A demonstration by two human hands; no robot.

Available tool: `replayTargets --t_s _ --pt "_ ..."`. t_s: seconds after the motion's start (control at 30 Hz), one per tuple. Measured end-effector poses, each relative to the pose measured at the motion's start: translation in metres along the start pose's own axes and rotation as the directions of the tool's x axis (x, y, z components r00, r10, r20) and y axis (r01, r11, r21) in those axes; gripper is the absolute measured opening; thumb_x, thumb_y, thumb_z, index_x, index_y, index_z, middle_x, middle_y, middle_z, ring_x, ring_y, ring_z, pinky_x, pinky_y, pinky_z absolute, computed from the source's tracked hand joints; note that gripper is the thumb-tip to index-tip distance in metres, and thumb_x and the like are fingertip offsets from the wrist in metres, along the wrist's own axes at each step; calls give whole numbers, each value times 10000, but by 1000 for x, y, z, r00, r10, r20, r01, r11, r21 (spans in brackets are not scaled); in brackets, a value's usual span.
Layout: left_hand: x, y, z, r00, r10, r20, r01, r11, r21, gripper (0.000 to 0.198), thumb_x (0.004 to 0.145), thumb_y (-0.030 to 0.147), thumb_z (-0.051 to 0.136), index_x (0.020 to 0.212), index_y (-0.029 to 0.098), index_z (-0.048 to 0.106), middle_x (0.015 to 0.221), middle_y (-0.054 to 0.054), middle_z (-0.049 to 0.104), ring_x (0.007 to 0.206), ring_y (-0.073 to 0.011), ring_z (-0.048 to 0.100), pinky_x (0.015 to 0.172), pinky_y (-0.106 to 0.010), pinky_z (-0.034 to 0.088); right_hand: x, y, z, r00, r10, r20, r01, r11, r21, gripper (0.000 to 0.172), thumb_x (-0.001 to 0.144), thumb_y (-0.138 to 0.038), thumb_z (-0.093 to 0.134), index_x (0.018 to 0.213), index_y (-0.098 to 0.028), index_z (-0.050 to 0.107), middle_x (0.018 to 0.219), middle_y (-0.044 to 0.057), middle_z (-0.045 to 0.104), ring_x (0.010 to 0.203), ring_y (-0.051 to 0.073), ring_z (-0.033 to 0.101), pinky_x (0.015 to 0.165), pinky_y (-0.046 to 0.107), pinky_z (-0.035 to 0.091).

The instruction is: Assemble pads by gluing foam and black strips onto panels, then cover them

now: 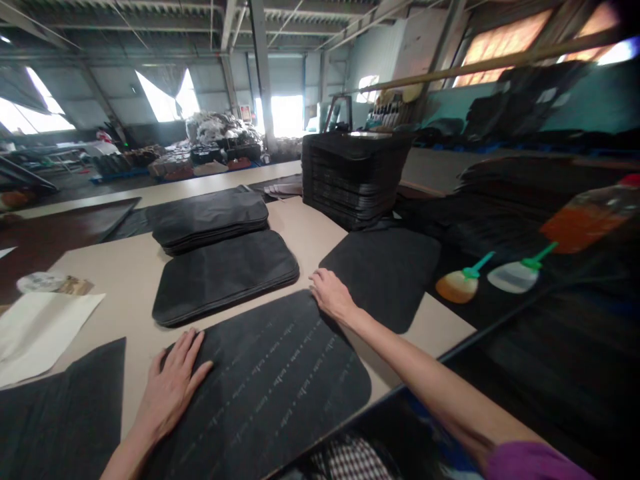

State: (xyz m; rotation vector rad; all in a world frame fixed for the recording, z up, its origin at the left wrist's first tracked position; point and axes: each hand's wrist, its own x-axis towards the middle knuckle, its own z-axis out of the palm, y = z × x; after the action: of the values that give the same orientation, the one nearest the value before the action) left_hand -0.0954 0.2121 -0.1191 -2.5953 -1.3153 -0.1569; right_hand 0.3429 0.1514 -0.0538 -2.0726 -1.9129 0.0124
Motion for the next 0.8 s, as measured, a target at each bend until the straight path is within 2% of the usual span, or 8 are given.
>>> replayTargets --t_s 0.1,0.2,0.37,0.47,0.53,0.63,0.67,0.8 --pt "0 0 -4 999 -14 31 14 1000 10 692 1016 547 179 1589 180 308 1684 -110 204 1551 -268 199 1199 -515 205 -25 -13 9 985 -170 20 170 985 -21 462 1062 -346 509 1467 -127 470 1571 163 365 1452 277 314 1191 439 307" --pt "-1 0 -7 999 -6 35 6 1000 0 731 1000 571 148 1593 170 296 1689 -105 191 1562 -299 135 1194 -544 206 -44 -16 21 957 -275 90 278 960 -22 657 1061 -581 427 1542 -137 390 1629 123 280 1510 244 208 1239 425 199" --pt "-5 -8 -5 997 -10 70 12 999 -31 704 1008 559 154 1613 208 227 1695 -68 181 1555 -296 163 1197 -556 209 -53 -9 30 958 -254 133 265 962 -72 699 1066 -636 318 1572 -154 346 1646 112 219 1524 244 169 1245 480 115" --pt "-9 -18 -2 994 -66 92 70 997 -35 689 1017 551 161 1615 213 217 1698 -71 164 1551 -289 191 1204 -552 211 -53 -6 25 966 -229 117 242 965 -103 673 1067 -622 319 1565 -172 364 1639 103 248 1515 241 204 1238 479 139" --pt "-16 -18 -11 985 -141 103 145 989 -28 690 1024 552 176 1605 189 251 1687 -97 200 1541 -300 226 1202 -551 225 -59 -8 19 973 -216 80 224 969 -108 657 1080 -577 292 1555 -131 374 1618 143 291 1498 268 252 1222 502 178" --pt "-35 5 -42 965 -247 87 248 969 -3 706 1031 562 232 1582 127 306 1658 -152 267 1524 -324 268 1205 -564 219 -80 -12 17 978 -206 -27 202 975 -93 697 1094 -502 172 1481 22 423 1555 275 344 1476 349 280 1176 583 223" --pt "-42 20 -54 966 -246 74 248 969 -11 709 1032 570 251 1583 127 302 1659 -150 262 1529 -317 259 1214 -556 211 -88 -13 20 976 -193 -105 182 977 -107 702 1092 -512 151 1477 2 435 1563 253 346 1478 337 279 1176 563 239" --pt "-53 90 -78 993 -81 83 93 984 -150 755 1007 643 307 1621 222 182 1691 -72 173 1554 -251 204 1229 -491 249 -116 -14 46 930 -299 -214 288 954 -83 714 1073 -566 215 1570 -59 294 1602 199 300 1471 333 296 1174 539 275"
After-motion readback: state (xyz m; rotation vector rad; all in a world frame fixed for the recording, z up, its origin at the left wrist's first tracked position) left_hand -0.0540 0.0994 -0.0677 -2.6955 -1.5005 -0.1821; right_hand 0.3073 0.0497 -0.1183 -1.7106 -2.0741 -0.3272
